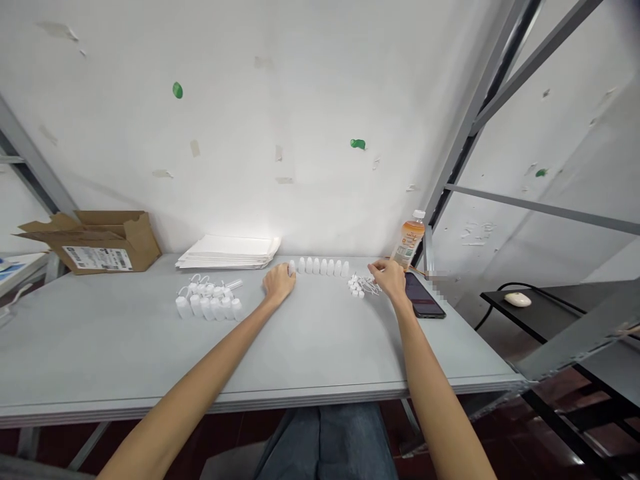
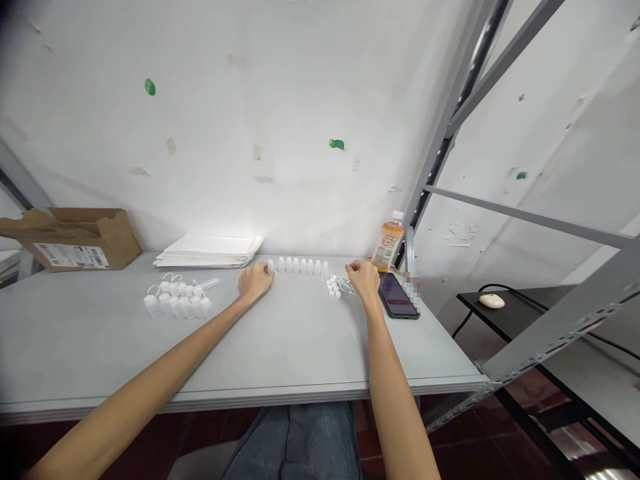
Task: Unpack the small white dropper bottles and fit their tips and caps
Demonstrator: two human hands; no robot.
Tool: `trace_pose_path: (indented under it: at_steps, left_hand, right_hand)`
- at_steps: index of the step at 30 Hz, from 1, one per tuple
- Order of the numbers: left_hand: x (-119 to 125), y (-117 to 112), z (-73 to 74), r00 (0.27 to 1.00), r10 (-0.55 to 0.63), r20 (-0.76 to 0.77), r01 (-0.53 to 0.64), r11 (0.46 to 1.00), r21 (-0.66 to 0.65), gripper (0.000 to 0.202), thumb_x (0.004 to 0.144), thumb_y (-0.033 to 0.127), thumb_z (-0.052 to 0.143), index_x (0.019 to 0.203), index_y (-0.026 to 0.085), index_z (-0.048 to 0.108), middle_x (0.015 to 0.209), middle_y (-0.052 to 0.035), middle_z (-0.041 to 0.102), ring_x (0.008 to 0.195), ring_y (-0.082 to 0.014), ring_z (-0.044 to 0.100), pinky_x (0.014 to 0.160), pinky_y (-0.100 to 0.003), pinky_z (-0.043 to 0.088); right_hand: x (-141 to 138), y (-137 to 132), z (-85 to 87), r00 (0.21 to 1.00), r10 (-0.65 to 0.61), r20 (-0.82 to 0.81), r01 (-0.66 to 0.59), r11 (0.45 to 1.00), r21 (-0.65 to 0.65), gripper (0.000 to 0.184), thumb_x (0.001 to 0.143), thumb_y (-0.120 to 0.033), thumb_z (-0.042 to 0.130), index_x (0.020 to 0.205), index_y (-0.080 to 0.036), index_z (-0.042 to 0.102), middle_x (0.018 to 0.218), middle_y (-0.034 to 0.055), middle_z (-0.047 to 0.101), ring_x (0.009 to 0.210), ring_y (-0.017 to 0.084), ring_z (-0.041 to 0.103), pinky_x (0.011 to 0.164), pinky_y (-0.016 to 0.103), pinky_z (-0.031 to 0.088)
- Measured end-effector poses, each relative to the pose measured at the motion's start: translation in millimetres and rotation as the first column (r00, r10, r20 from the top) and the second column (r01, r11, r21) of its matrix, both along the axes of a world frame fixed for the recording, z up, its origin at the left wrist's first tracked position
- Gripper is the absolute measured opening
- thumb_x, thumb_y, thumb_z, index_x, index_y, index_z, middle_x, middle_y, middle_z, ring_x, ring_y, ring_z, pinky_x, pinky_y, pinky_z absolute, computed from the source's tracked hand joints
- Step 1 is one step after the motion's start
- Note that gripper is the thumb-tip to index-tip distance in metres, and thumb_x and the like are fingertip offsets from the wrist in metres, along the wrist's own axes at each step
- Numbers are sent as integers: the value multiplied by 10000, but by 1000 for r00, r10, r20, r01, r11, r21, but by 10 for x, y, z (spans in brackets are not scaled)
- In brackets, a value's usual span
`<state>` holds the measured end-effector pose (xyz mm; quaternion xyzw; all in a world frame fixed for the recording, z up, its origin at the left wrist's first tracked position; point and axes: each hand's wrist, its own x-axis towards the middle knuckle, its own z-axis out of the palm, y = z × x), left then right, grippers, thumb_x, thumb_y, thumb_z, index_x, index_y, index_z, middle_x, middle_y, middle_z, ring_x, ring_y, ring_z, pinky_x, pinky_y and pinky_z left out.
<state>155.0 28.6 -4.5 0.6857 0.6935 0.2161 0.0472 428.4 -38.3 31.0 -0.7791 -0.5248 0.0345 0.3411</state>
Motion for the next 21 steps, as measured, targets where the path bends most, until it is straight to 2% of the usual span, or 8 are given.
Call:
trace_pose_path:
  at_steps: [13, 18, 21]
  left_hand:
    - [0, 67, 11, 998, -55, -14, 55, 998, 10, 232, 862, 295, 532, 1026, 259, 692, 1079, -83, 732, 1029, -288, 667, 775, -331, 493]
    - [-3, 85, 14, 997, -76, 4, 76, 997, -13, 291, 875, 270, 527, 1145, 264, 636, 1148, -65, 716, 1076, -281, 650, 807, -332, 490]
    - [-23, 50, 29, 997, -76, 31, 77, 997, -26, 350, 876, 269, 543, 1223, 229, 567, 1178, -98, 698, 1093, -287, 644, 818, -338, 489]
  right_hand:
    - [-26, -24, 13, 1000, 9, 17, -9, 1000, -18, 263, 856, -339, 547, 893, -205, 770, 681, 48, 719, 809, 216, 680, 711, 271, 442]
    - [-10, -14, -7, 1000, 20, 11, -20, 1000, -14, 257, 854, -331, 542, 879, -212, 768, 706, 41, 729, 818, 213, 682, 702, 268, 437]
    - [8, 1, -28, 1000, 29, 5, -29, 1000, -12, 248, 849, -324, 543, 875, -213, 762, 700, 35, 728, 795, 210, 684, 695, 269, 434]
